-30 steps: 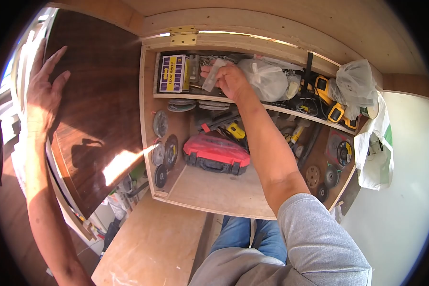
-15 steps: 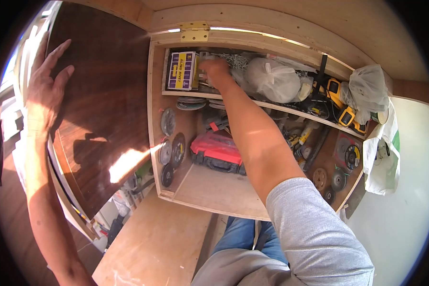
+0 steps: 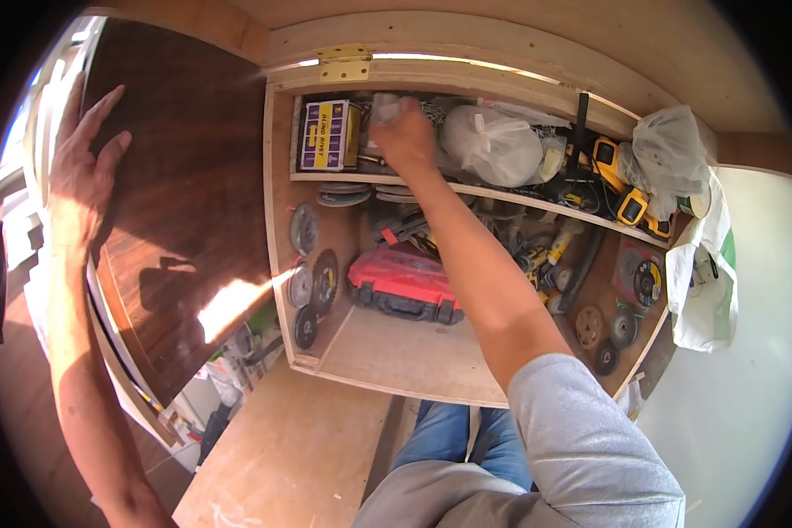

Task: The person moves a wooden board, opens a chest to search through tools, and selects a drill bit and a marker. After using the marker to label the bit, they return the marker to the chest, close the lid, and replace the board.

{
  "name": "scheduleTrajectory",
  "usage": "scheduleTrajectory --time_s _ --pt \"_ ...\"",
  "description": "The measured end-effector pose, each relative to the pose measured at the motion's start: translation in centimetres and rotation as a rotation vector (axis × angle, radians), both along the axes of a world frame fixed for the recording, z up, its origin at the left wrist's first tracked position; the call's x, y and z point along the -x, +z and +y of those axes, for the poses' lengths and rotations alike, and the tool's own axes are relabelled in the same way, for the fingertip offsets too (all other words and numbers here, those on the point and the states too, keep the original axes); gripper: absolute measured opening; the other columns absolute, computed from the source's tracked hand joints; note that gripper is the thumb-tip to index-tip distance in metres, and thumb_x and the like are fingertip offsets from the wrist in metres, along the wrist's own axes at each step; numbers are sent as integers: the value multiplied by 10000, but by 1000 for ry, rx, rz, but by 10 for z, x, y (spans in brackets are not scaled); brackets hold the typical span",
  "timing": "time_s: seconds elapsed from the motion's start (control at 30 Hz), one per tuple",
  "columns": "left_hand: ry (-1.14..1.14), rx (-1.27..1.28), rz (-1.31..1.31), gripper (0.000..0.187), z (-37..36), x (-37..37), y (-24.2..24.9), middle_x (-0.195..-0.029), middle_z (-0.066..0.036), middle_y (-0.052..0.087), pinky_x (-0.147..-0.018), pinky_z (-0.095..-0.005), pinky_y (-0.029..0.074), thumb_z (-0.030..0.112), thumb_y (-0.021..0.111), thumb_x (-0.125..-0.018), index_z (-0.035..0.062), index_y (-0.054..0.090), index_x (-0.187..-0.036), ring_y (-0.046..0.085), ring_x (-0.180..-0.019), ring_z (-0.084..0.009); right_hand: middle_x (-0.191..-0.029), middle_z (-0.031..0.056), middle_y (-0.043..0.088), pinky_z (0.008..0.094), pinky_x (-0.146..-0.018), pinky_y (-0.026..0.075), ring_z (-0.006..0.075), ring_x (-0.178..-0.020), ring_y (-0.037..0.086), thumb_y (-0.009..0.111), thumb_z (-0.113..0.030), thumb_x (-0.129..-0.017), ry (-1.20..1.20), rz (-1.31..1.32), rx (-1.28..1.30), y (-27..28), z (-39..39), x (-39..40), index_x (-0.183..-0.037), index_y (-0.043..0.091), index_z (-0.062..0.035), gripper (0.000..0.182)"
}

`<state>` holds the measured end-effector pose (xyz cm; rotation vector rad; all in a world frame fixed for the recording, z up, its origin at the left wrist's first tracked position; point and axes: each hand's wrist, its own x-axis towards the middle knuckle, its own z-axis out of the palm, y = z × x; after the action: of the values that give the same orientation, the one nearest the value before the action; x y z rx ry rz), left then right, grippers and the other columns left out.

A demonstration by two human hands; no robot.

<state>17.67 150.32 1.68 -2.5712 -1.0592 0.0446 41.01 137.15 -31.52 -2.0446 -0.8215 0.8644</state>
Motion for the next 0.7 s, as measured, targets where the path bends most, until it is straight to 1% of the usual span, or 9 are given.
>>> scheduleTrajectory --time_s 0.07,0.17,0.27,0.37,0.47,0.57,0.7 --pt "5 29 -4 498 4 3 -1 -1588 -110 337 -1170 -399 332 140 657 -900 193 572 -1387 346 -1446 -322 -930 205 706 410 -809 539 369 -913 695 734 -171 -747 -73 -110 -17 37 -21 -19 -1182 585 -19 485" --pt "17 29 -14 501 4 3 -3 -1591 -109 330 -1173 -402 330 143 656 -901 192 568 -1391 338 -1450 -323 -926 206 708 410 -800 538 356 -896 700 734 -192 -748 -189 -112 -209 53 -52 -39 -1154 598 -6 466" --pt "27 34 -14 506 5 4 -3 -1595 -111 320 -1178 -405 323 144 656 -900 193 563 -1396 327 -1454 -325 -914 201 709 408 -785 537 349 -852 700 740 -208 -742 -226 -117 -238 54 -67 -56 -1158 598 -10 482" --pt "16 27 -11 505 7 6 -4 -1595 -113 319 -1184 -407 314 146 653 -903 193 562 -1397 320 -1458 -325 -906 193 712 401 -771 537 340 -813 698 743 -211 -737 -230 -129 -149 57 -70 -65 -1162 602 -8 491" --pt "41 32 -4 502 6 5 -4 -1595 -112 320 -1188 -406 306 149 653 -904 193 563 -1396 317 -1460 -322 -908 195 711 395 -766 536 336 -812 698 741 -212 -734 -225 -142 -117 58 -67 -69 -1152 606 -1 488" --pt "29 20 -1 500 6 6 -4 -1597 -112 318 -1191 -402 301 148 649 -906 191 564 -1396 316 -1462 -318 -903 205 709 400 -772 533 344 -832 697 736 -212 -734 -211 -97 -56 62 -66 -71 -1143 608 8 482" --pt "38 26 3 499 4 3 -3 -1598 -110 317 -1193 -394 297 138 644 -907 189 564 -1397 316 -1463 -310 -895 218 706 406 -783 531 355 -850 696 728 -206 -729 -177 -59 -114 49 -61 -67 -1129 605 17 475"
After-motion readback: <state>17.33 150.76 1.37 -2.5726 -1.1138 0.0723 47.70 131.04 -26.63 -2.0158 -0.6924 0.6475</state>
